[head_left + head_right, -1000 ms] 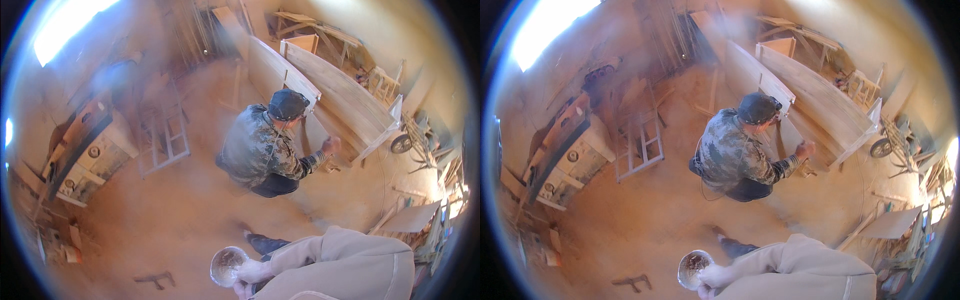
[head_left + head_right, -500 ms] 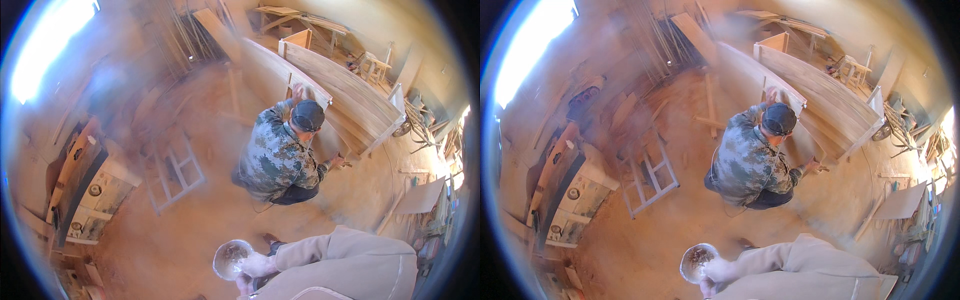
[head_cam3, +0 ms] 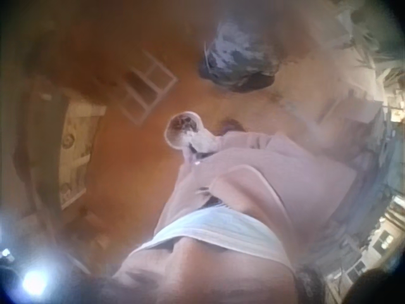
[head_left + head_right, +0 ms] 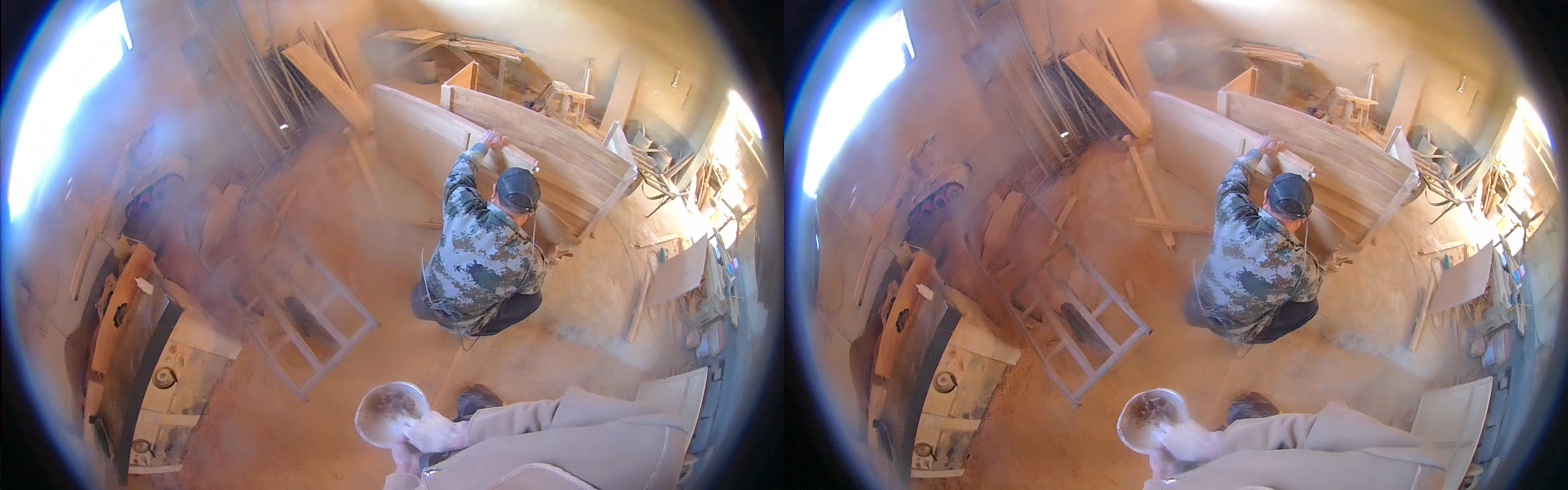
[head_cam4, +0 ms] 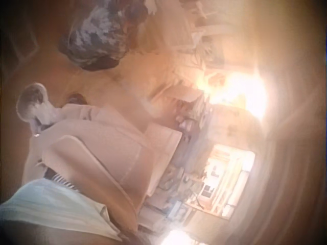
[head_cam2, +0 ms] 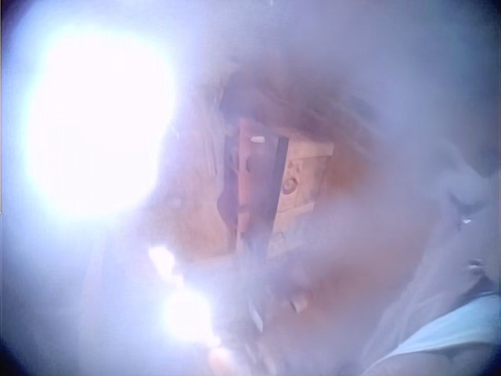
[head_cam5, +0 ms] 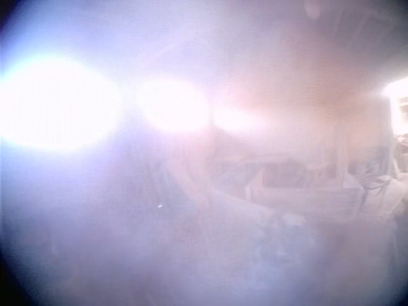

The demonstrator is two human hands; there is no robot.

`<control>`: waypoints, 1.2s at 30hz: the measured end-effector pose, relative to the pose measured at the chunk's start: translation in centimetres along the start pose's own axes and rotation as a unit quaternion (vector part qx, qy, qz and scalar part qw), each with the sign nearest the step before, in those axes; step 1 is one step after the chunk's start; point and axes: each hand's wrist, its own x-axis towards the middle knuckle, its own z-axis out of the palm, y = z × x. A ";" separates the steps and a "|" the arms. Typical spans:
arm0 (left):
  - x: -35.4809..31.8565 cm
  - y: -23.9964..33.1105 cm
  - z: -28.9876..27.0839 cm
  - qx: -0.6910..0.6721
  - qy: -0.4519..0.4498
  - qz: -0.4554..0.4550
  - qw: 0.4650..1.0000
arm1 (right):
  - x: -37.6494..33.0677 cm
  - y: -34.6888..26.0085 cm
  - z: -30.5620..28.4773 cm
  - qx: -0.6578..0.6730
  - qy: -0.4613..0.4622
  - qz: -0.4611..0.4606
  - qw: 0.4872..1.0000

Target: The person uses a small brush to apply a finish to a carved wooden cabinet, then walks to a workbench and mixes a paste in a bowl with a stick. A coworker is seen sanding a separate wooden piece in the background.

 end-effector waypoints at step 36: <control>11.9 8.6 -0.1 0.048 -0.156 -0.071 0.984 | 5.3 0.7 -5.6 -0.082 0.230 -0.093 0.965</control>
